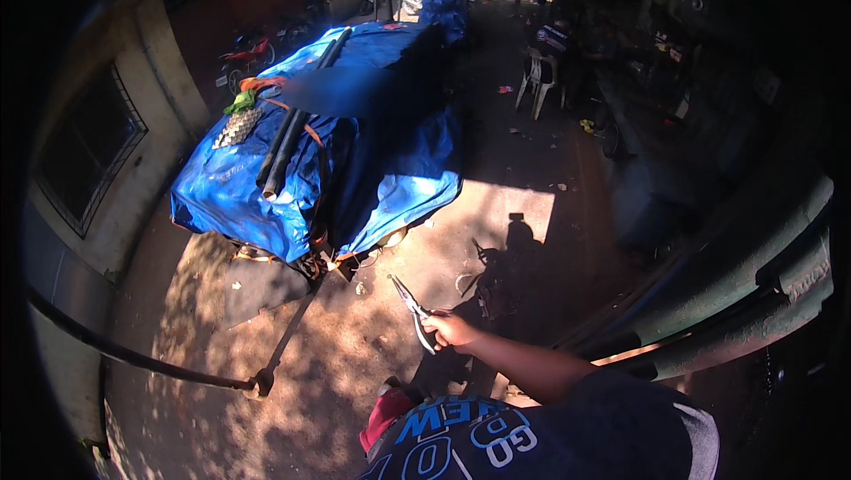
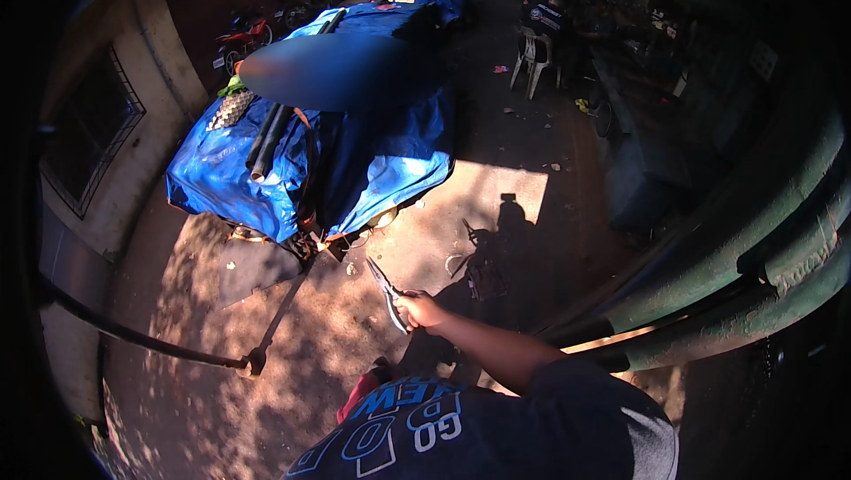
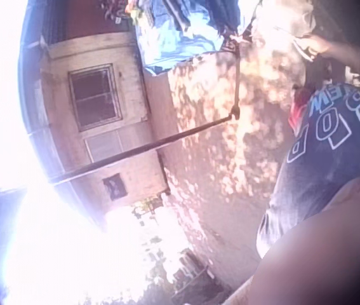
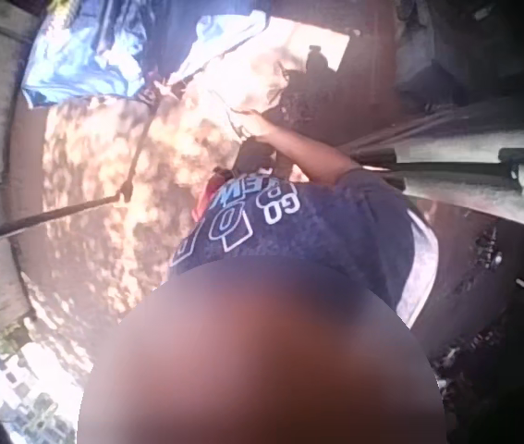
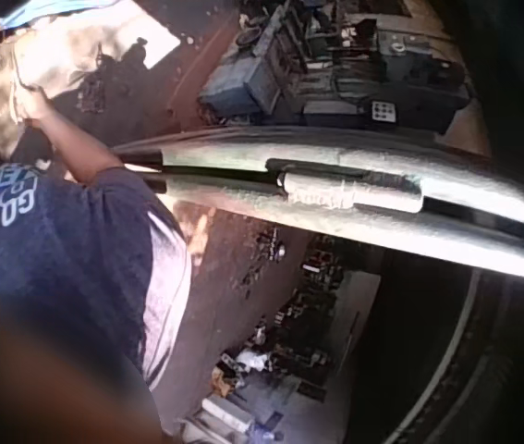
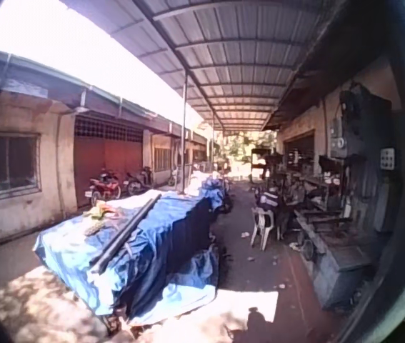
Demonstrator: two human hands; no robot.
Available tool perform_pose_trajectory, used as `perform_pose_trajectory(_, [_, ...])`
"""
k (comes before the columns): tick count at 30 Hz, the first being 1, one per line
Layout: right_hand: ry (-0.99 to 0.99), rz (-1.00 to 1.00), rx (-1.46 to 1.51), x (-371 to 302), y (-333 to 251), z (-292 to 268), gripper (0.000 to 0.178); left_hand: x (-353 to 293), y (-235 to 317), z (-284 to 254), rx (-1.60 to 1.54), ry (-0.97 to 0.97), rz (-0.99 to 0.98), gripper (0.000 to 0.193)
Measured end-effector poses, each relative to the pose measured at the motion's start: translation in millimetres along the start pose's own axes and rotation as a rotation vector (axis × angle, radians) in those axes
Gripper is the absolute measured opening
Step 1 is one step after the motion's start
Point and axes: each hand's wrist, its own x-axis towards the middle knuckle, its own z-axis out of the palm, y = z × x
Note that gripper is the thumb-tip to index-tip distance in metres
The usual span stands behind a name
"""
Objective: The person uses pliers to hold a small metal part against a bench grinder, repeatedly rotating and adjusting the part to grind its edges. They then walk to another area and hand the part to a coworker.
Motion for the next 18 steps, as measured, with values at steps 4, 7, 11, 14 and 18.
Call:
perform_pose_trajectory(4, [0.245, 0.034, -0.033, 95.5, -9.6, -80.0, 0.023, 116.5, 141.5, -25.4, 0.079, -0.074, 0.114, 0.04])
perform_pose_trajectory(7, [0.476, 0.188, -0.119, 138.9, -0.6, -164.4, 0.028, 221.5, 257.1, -59.3, 0.126, -0.077, 0.229, 0.04])
perform_pose_trajectory(11, [0.778, 0.575, 0.011, 106.3, 8.5, -275.7, 0.018, 369.0, 444.8, -135.9, 0.099, -0.058, 0.466, 0.041])
perform_pose_trajectory(14, [1.033, 0.48, 0.125, 66.3, 8.9, -324.5, 0.02, 455.1, 620.1, -181.6, 0.077, -0.043, 0.763, 0.042])
perform_pose_trajectory(18, [1.415, 0.326, 0.547, 60.9, 16.0, -351.9, 0.019, 515.7, 862.8, -175.8, 0.222, -0.068, 1.046, 0.05])
